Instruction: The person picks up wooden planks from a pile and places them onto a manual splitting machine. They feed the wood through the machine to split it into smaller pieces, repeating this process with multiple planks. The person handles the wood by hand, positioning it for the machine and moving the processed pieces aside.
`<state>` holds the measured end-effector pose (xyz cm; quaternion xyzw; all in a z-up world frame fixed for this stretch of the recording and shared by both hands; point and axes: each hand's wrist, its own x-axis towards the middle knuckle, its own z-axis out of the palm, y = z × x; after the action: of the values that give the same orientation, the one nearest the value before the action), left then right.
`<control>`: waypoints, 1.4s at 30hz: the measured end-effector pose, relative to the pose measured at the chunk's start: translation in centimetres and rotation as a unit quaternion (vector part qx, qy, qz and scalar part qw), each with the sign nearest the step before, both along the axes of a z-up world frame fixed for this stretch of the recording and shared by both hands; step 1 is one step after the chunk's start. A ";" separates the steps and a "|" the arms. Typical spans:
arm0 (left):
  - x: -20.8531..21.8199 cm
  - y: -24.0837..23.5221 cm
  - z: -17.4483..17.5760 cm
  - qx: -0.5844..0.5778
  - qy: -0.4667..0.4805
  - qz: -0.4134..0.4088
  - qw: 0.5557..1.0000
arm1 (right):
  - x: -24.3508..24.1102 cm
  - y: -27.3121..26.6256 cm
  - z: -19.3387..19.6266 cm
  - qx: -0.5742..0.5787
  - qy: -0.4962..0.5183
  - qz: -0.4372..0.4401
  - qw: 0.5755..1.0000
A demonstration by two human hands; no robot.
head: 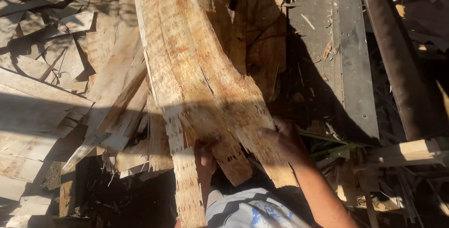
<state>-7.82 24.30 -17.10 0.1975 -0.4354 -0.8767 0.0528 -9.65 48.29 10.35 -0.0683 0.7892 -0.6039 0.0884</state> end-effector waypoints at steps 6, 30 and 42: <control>-0.3 15.4 -1.7 0.045 0.082 -0.168 0.981 | 2.8 18.4 -8.5 -0.106 -0.067 -0.128 0.984; -8.6 31.0 -6.3 0.078 -0.279 -0.428 0.856 | 5.3 42.4 -27.4 -0.064 -0.164 -0.277 0.945; -8.0 37.0 -17.0 -0.005 -0.148 -0.305 0.941 | 11.3 54.6 -31.9 -0.184 -0.199 -0.266 0.925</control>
<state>-15.83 61.29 -34.07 0.1823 -0.4820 -0.8096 -0.2810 1.66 102.91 -21.56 0.2505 0.6199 -0.7407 0.0656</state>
